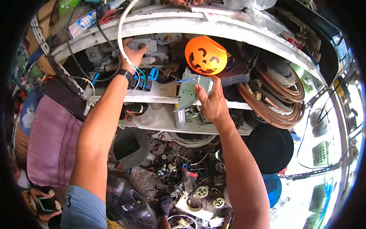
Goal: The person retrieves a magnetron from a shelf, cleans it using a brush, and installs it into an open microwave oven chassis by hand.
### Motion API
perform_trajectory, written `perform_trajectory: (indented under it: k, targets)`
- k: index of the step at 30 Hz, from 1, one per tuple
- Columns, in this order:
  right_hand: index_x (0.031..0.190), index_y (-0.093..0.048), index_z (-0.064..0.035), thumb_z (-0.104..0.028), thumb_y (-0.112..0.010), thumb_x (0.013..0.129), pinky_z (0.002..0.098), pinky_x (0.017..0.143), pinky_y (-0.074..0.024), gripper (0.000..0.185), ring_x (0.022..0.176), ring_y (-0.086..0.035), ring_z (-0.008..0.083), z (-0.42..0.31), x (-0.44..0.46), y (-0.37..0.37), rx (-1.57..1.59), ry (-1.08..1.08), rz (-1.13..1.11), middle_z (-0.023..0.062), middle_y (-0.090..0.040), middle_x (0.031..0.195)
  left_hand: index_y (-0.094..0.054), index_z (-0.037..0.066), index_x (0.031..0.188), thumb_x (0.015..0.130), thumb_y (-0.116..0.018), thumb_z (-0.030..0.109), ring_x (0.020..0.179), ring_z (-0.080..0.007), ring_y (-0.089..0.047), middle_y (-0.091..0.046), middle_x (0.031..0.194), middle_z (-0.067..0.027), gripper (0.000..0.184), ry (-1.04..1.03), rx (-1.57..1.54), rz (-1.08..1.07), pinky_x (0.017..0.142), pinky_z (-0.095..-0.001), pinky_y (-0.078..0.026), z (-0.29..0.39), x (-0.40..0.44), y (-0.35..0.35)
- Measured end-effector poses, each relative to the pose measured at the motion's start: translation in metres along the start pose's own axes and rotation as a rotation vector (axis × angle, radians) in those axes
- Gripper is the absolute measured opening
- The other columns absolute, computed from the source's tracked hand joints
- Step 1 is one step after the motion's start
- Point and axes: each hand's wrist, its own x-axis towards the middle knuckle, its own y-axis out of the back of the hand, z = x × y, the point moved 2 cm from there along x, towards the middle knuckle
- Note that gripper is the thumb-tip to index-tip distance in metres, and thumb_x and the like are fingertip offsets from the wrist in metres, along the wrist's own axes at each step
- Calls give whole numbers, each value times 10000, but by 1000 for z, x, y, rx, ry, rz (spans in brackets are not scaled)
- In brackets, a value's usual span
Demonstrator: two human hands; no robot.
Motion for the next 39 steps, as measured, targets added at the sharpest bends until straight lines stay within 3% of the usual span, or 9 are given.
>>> perform_trajectory:
  k: [4,6,12,17,22,30,32,35,39]
  targets:
    - [1452,-389,1,-456,-606,1062,497,1089,-444,638,1282,-560,508,0,0,0,-52,-60,5,372,-557,1360,-576,-53,1295,754,-896,215,1155,-284,-655,-680,1224,-211,683,-118,-29,-66,1021,-381,-513,-24,7,1]
    - [1458,-376,14,-479,-604,1059,496,1098,-442,674,1290,-556,507,1,-1,0,-70,-67,9,374,-550,1369,-565,-46,1332,803,-887,107,1093,-205,-662,-684,1222,-155,637,-54,-492,-95,946,-341,-541,-32,5,2]
    - [1447,-385,39,-531,-594,1055,489,1103,-443,722,1316,-547,498,-3,-4,1,-28,-53,17,384,-543,1379,-585,-6,1300,827,-860,71,998,-194,-693,-717,1160,-102,552,-124,-394,-154,913,-338,-560,11,-39,75]
    - [1446,-386,45,-551,-580,1054,487,1105,-442,739,1314,-552,496,1,-6,-5,-10,-106,4,382,-555,1370,-470,36,1519,945,-755,16,1166,-185,-663,-678,1286,-77,642,325,-840,-134,1024,-357,-528,-17,-72,104]
    - [1439,-383,42,-550,-579,1054,493,1091,-447,733,1288,-567,499,-6,-4,-7,-36,-156,3,389,-570,1339,-630,118,1302,986,-742,256,1180,-180,-648,-692,1284,-29,363,552,-1026,-197,1037,-419,-511,-30,-108,122]
    - [1434,-387,27,-514,-608,1044,534,1020,-475,703,1195,-598,507,-15,-7,-14,-100,-151,109,393,-574,1297,-615,86,1293,977,-738,326,1224,-245,-619,-656,1299,-85,415,1007,-1313,-250,1073,-449,-520,8,-203,160]
    - [1428,-397,25,-503,-631,1034,506,978,-498,699,1121,-632,430,-30,-27,-9,-213,-195,163,330,-610,1240,-616,86,1275,967,-745,304,1212,-249,-623,-655,1268,-94,399,1154,-1392,-208,1050,-452,-550,25,-229,176]
    - [1440,-447,-61,-510,-650,1022,472,934,-540,646,1134,-623,274,-37,-86,-4,436,-505,208,139,-606,1306,-621,103,1216,942,-777,297,1200,-264,-626,-652,1247,-97,371,1304,-1414,-162,1036,-466,-567,31,-272,194]
    - [1435,-513,-149,-507,-567,1054,451,865,-553,525,1137,-643,234,-62,-207,13,978,-908,206,80,-633,1326,-623,95,1196,933,-795,283,1201,-285,-624,-633,1271,-115,366,1478,-1412,-145,1030,-481,-574,54,-329,220]
